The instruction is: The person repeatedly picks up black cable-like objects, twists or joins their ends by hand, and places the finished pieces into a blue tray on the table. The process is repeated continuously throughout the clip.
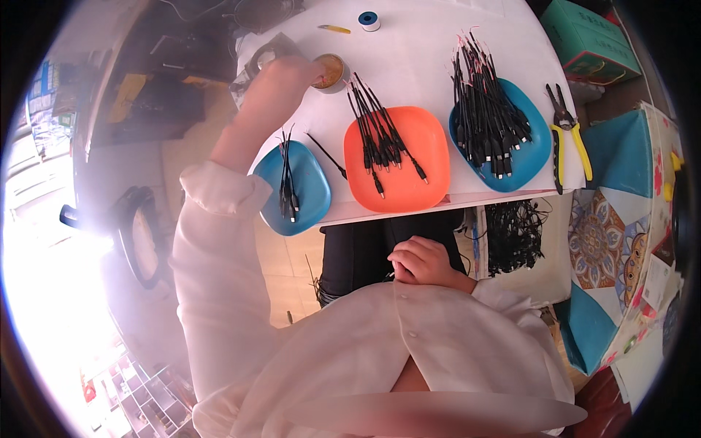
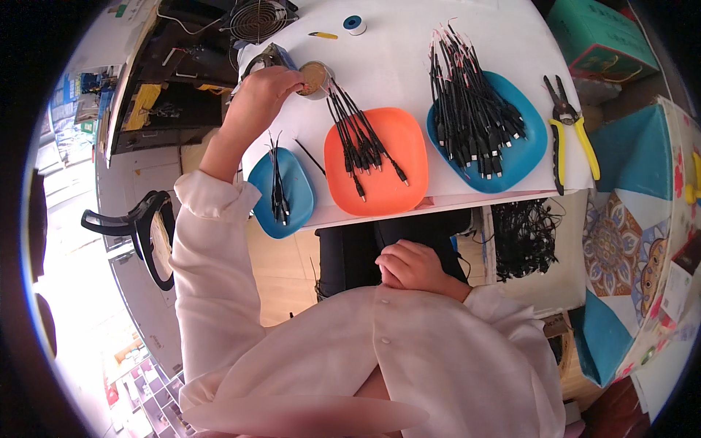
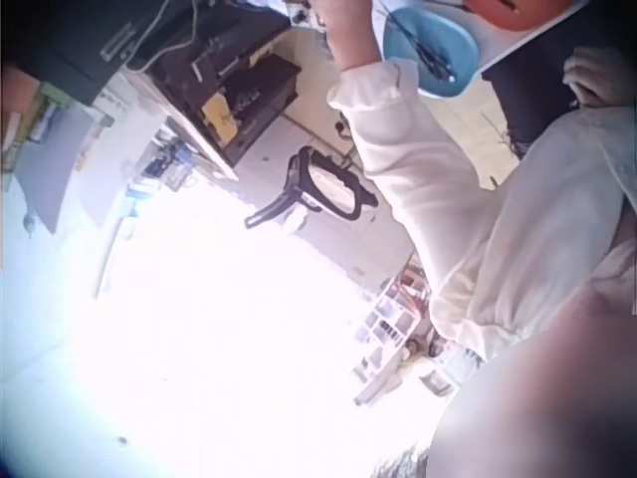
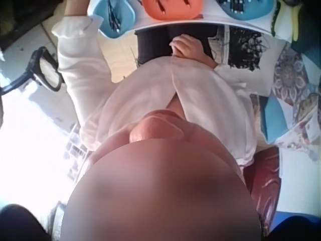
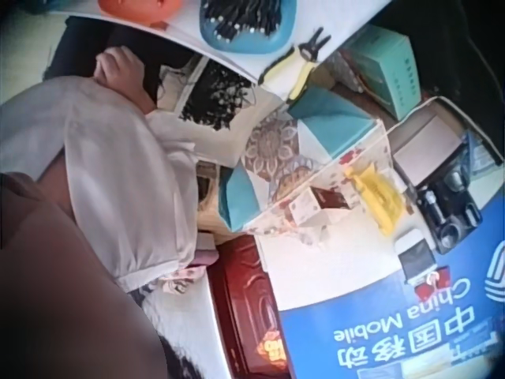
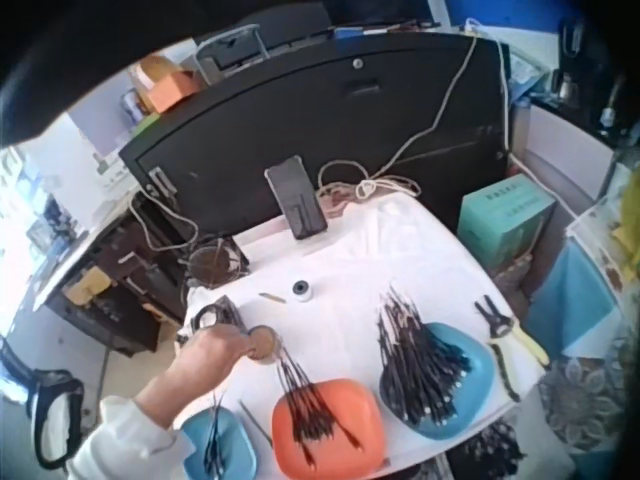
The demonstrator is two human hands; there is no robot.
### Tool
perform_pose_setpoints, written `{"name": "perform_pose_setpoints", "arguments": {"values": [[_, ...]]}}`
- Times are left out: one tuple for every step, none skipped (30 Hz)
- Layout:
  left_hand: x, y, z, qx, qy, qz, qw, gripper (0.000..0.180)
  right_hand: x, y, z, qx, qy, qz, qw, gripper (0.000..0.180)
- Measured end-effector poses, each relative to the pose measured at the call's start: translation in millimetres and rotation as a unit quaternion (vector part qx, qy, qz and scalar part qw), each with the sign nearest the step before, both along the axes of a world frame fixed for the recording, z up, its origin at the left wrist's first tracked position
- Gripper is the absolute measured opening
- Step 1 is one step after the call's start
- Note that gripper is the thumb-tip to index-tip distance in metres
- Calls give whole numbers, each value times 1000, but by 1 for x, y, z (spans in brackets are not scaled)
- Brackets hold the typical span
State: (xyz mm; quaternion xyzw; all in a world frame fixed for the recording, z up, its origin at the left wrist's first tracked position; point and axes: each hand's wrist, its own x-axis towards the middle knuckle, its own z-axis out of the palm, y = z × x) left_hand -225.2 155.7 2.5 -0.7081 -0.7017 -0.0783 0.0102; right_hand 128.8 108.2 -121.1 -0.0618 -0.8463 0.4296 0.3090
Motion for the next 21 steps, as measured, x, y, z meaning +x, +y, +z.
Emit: {"name": "perform_pose_setpoints", "arguments": {"values": [[0,2,0,-9,8,2,1000,12,0,0,-1,0,0,0,1000,13],[1,4,0,-23,14,8,1000,11,1,0,-2,-1,-2,-1,1000,14],[2,6,1,-29,16,1,999,11,1,0,-2,-1,1,1,1000,14],[3,7,2,-39,17,-2,999,11,2,0,-3,-1,2,2,1000,14],[5,9,4,-44,18,-9,999,10,2,1,-3,-1,3,2,1000,14],[7,10,6,-54,21,-7,998,10,2,1,-3,-3,3,5,1000,14],[9,11,8,-59,23,-9,998,11,3,1,-3,-3,2,7,1000,14],[11,13,9,-63,22,-11,998,11,3,2,-2,-3,-3,11,1000,15],[12,13,10,-69,22,-12,997,12,4,2,-2,-4,2,10,1000,15],[14,14,11,-73,20,-13,997,13,4,3,-2,-4,2,11,1000,15],[15,15,12,-78,17,-15,997,14,4,3,-2,-4,-1,12,1000,16],[16,16,13,-81,18,-14,996,15,5,3,-2,-5,3,11,1000,16],[17,17,12,-84,19,-13,996,16,5,3,-2,-6,4,11,1000,16],[17,17,12,-92,19,-7,996,16,5,3,-2,-6,2,12,1000,17],[17,18,12,-89,24,-13,996,17,5,3,-2,-8,6,12,1000,17],[17,18,11,-91,27,-14,995,18,5,3,-3,-9,8,13,1000,17],[17,19,10,-91,28,-16,995,19,5,3,-3,-10,7,14,1000,17],[17,19,9,-95,33,-13,995,20,5,3,-3,-11,10,13,1000,17],[16,20,8,-98,36,-11,994,20,5,3,-3,-13,11,12,1000,17],[16,20,7,-103,38,-7,994,21,5,3,-3,-14,8,13,1000,17],[15,20,6,-108,38,-3,993,21,5,3,-3,-14,12,10,1000,17]]}}
